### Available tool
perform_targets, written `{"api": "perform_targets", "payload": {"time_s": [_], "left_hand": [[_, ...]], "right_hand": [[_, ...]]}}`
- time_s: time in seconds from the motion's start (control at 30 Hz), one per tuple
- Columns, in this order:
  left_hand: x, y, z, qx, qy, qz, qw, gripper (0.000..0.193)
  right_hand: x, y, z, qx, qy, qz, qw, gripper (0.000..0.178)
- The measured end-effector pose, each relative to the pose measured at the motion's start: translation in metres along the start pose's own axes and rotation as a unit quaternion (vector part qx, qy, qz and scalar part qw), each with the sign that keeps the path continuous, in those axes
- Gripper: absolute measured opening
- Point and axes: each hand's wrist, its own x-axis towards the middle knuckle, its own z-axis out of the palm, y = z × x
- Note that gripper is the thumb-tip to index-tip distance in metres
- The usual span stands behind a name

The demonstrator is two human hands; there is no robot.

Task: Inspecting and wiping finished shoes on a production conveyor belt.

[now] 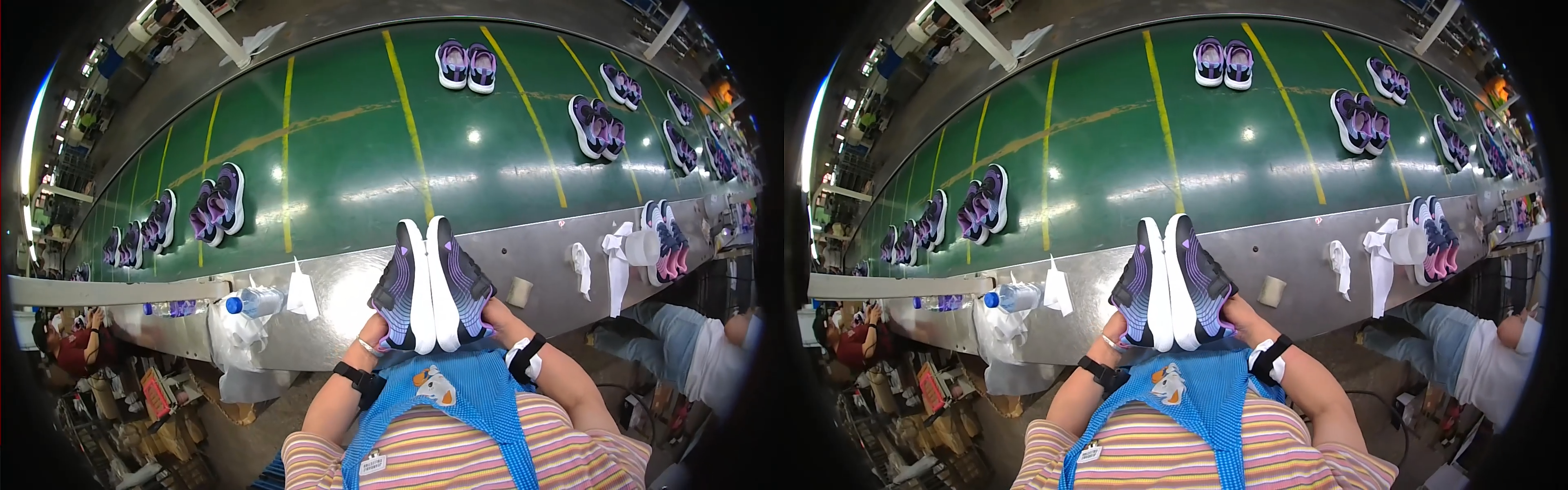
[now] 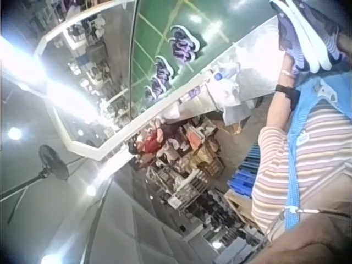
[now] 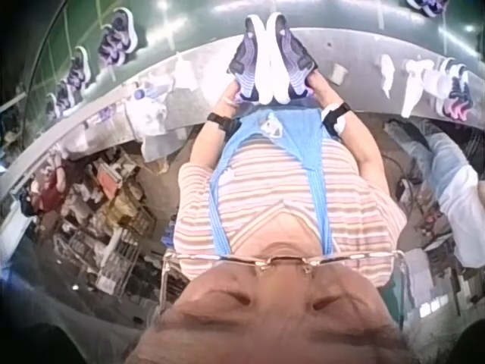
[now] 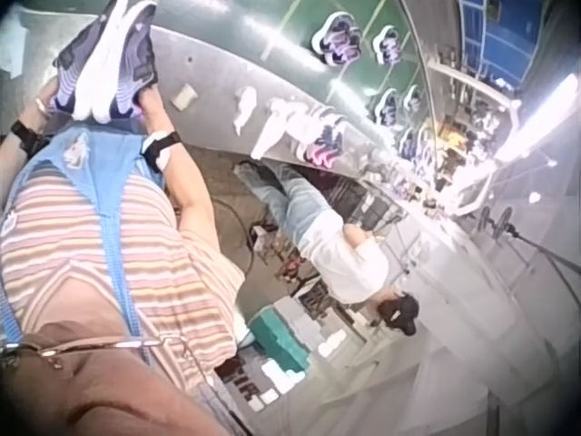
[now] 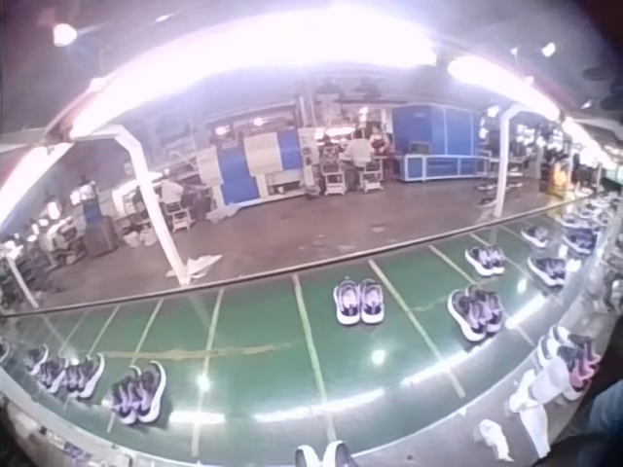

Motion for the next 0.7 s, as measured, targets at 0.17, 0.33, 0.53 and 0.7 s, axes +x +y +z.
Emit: {"api": "perform_targets", "payload": {"time_s": [0.17, 0.33, 0.53, 0.7], "left_hand": [[0.001, 0.001, 0.0, 0.071, -0.021, 0.044, 0.996, 0.037], [-0.001, 0.001, -0.001, 0.146, -0.042, 0.1, 0.983, 0.038], [-0.002, 0.001, -0.004, 0.232, -0.061, 0.165, 0.957, 0.039], [-0.016, 0.019, -0.026, 0.403, -0.084, 0.139, 0.901, 0.045]], "right_hand": [[0.011, 0.01, -0.015, 0.046, -0.085, 0.034, 0.995, 0.029], [0.003, 0.01, -0.023, -0.012, -0.099, 0.002, 0.995, 0.03], [-0.011, -0.001, -0.027, -0.085, -0.132, -0.047, 0.986, 0.039], [-0.022, -0.01, -0.033, -0.259, -0.119, -0.15, 0.947, 0.051]]}}
